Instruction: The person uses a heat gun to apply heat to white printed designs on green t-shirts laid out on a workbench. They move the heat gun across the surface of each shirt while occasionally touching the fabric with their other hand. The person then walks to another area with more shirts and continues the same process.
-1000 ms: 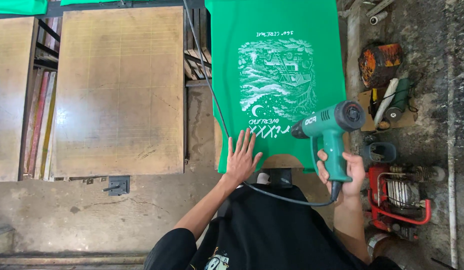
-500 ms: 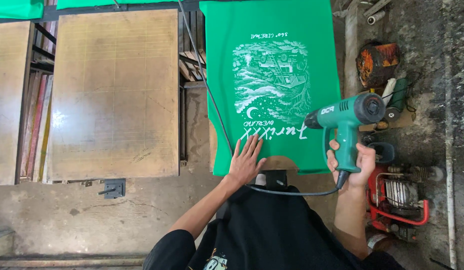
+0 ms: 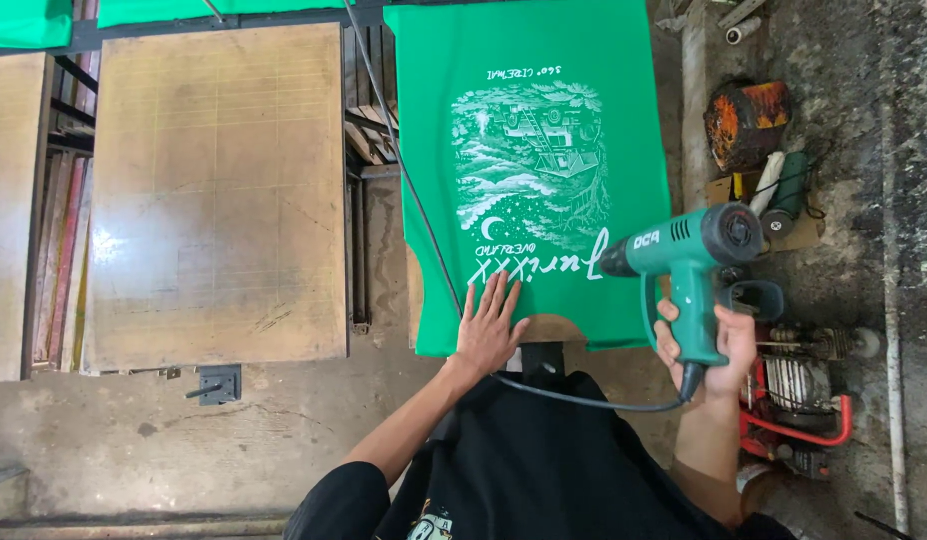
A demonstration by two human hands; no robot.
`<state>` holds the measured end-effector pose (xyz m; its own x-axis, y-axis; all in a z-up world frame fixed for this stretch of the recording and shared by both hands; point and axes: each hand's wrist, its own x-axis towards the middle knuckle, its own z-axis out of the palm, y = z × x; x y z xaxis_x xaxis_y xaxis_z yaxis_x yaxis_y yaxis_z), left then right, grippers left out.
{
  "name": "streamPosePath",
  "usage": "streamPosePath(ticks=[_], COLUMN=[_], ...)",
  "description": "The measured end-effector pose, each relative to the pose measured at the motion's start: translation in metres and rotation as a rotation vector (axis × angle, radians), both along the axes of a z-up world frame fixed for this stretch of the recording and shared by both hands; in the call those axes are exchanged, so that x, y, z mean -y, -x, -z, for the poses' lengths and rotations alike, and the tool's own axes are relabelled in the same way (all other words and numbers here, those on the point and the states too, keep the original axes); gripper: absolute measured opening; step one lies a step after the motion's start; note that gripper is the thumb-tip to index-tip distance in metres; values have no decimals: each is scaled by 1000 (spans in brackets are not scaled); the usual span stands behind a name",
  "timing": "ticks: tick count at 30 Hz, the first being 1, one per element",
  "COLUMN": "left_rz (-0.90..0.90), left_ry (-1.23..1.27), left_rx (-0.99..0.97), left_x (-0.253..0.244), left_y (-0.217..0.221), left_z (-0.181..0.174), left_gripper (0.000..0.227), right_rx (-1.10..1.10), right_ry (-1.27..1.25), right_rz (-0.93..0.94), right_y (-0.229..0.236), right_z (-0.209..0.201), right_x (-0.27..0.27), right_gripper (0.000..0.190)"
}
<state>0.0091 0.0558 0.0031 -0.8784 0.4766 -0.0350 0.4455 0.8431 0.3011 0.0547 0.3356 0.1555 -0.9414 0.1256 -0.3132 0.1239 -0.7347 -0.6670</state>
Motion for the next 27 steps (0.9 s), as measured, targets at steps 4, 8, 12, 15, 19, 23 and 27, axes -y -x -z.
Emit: streamPosePath(ticks=[4,8,12,15,19,23,27], left_rz=[-30,-102,-157,-209,-272,-301,-279], left_ry=[35,76,87,107,55,8,3], left_rx=[33,-4,79,99,92,86,75], left_x=[5,10,12,11,9,9,14], left_y=[0,0,3,3,0,0,6], left_z=[0,0,-8,-7,-11,-14,-14], left_gripper=[68,67,68,71,73,74,74], right_rx=[-12,-16,1,-45,-81,-96,-104], right_ry=[12,90,194,281,267,233,184], right_rz=[-5,-109,-228,-382,-463,-490,-461], right_y=[20,43,67,86,101,116,127], right_z=[9,-4,19,29,35,46,36], right_x=[-4,9,27,44,60,64,74], right_gripper=[40,42,45,39,38,36,34])
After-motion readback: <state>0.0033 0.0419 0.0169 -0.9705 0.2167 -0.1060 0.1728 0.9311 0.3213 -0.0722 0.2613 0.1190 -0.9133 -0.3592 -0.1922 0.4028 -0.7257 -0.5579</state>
